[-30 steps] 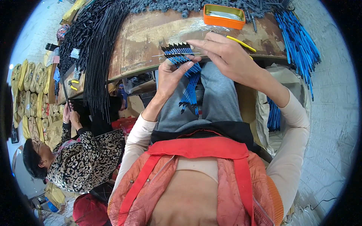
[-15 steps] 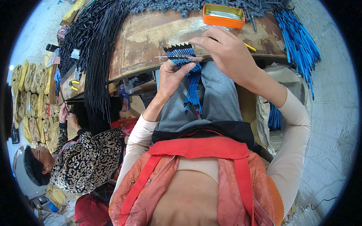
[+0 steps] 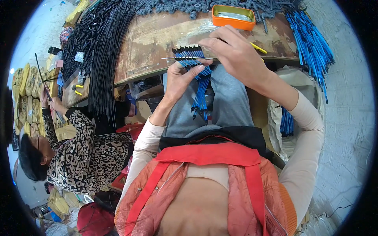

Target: Bundling and securing small blue and black plastic components with ties and rubber bands.

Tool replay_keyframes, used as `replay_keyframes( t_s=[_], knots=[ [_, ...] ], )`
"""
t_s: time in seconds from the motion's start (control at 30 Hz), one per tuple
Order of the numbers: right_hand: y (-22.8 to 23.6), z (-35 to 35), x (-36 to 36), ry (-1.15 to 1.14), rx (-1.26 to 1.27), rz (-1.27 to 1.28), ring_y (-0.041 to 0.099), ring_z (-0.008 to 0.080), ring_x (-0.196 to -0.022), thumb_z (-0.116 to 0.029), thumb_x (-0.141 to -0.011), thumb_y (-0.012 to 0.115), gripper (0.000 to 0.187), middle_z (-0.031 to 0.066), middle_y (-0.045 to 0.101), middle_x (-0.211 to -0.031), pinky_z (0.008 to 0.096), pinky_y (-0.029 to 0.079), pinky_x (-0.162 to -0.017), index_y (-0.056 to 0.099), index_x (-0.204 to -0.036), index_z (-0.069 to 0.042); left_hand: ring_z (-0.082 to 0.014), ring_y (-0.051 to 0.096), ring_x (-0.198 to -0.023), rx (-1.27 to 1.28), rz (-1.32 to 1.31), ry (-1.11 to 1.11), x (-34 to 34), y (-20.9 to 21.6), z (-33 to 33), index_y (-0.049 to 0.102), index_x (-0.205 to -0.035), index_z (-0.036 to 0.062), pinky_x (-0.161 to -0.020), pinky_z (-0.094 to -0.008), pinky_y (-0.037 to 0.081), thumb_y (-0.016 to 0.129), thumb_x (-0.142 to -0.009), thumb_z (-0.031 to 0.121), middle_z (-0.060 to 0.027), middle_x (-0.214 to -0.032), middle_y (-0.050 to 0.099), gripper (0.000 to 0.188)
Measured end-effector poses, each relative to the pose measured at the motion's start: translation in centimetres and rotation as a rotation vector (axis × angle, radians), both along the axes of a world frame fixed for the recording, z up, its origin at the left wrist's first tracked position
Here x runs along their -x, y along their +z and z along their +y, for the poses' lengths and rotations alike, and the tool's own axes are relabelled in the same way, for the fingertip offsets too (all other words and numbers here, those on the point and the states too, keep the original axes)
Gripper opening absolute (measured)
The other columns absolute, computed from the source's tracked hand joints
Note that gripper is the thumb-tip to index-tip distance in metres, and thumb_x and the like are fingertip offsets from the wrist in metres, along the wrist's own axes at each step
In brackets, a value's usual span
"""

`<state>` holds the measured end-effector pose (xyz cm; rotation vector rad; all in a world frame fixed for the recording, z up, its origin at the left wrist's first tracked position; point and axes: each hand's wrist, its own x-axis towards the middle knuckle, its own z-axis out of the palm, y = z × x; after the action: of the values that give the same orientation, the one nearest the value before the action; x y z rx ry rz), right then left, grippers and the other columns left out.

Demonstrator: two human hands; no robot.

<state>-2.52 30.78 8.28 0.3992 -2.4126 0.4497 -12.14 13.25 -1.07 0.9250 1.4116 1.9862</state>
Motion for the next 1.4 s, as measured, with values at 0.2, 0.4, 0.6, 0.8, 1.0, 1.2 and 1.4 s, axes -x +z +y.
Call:
replay_keyframes(
  t_s=[0.2, 0.4, 0.6, 0.8, 1.0, 1.2, 1.4],
  knots=[
    [0.5, 0.9, 0.2, 0.063, -0.032, -0.012, 0.058, 0.0283, -0.089, 0.003, -0.083, 0.065, 0.029, 0.0115, 0.060, -0.095, 0.0366, 0.048, -0.079, 0.066, -0.112, -0.003, -0.0129, 0.066, -0.098, -0.012, -0.051, -0.038, 0.2, 0.1, 0.0, 0.069, -0.109, 0.0022, -0.089, -0.0278, 0.052, 0.067, -0.090, 0.004, -0.0079, -0.103, 0.073, 0.020],
    [0.3, -0.1, 0.7, 0.055, 0.009, -0.005, 0.058, 0.0291, -0.090, 0.005, -0.079, 0.065, 0.038, 0.0129, 0.059, -0.096, 0.0374, 0.048, -0.080, 0.064, -0.116, -0.003, -0.0128, 0.066, -0.097, -0.010, -0.071, -0.019, 0.4, 0.1, 0.2, 0.069, -0.109, 0.0018, -0.089, -0.0276, 0.052, 0.067, -0.090, 0.004, -0.0081, -0.103, 0.073, 0.019],
    [0.2, 0.0, 0.5, 0.052, -0.060, 0.000, 0.057, 0.0311, -0.093, 0.008, -0.075, 0.063, 0.043, 0.0142, 0.057, -0.099, 0.0385, 0.048, -0.081, 0.063, -0.117, -0.002, -0.0119, 0.065, -0.098, -0.030, -0.102, -0.039, 0.2, 0.3, 0.5, 0.069, -0.108, 0.0006, -0.088, -0.0270, 0.051, 0.067, -0.090, 0.003, -0.0077, -0.103, 0.072, 0.018],
    [-0.3, -0.5, 0.3, 0.046, -0.020, -0.025, 0.056, 0.0315, -0.095, 0.010, -0.075, 0.059, 0.045, 0.0147, 0.056, -0.101, 0.0389, 0.047, -0.084, 0.062, -0.119, -0.002, -0.0109, 0.065, -0.097, -0.027, -0.072, -0.027, -0.3, 0.3, 0.6, 0.070, -0.108, 0.0006, -0.087, -0.0264, 0.051, 0.067, -0.090, 0.002, -0.0070, -0.103, 0.073, 0.019],
    [0.0, -0.3, 0.0, -0.003, -0.002, -0.086, 0.057, 0.0308, -0.097, 0.010, -0.077, 0.056, 0.048, 0.0149, 0.056, -0.101, 0.0385, 0.047, -0.085, 0.062, -0.122, -0.004, -0.0108, 0.065, -0.095, -0.037, -0.047, 0.005, -0.1, 0.0, 0.9, 0.071, -0.108, 0.0022, -0.086, -0.0262, 0.051, 0.067, -0.089, 0.003, -0.0066, -0.103, 0.073, 0.019],
    [0.9, -0.3, -0.3, -0.044, 0.005, -0.175, 0.058, 0.0303, -0.097, 0.012, -0.076, 0.052, 0.056, 0.0149, 0.055, -0.101, 0.0388, 0.046, -0.085, 0.063, -0.126, -0.009, -0.0105, 0.065, -0.095, -0.038, -0.058, -0.005, 0.5, -0.4, 1.0, 0.070, -0.108, 0.0025, -0.086, -0.0260, 0.051, 0.068, -0.089, 0.003, -0.0062, -0.102, 0.073, 0.019],
    [0.8, -0.1, 0.1, -0.043, -0.021, -0.158, 0.058, 0.0298, -0.095, 0.013, -0.075, 0.051, 0.057, 0.0145, 0.054, -0.100, 0.0386, 0.046, -0.084, 0.063, -0.125, -0.010, -0.0105, 0.065, -0.095, -0.022, -0.049, -0.020, 0.4, -0.4, 1.2, 0.070, -0.109, 0.0019, -0.085, -0.0252, 0.051, 0.067, -0.090, 0.003, -0.0063, -0.103, 0.073, 0.019]
  ],
)
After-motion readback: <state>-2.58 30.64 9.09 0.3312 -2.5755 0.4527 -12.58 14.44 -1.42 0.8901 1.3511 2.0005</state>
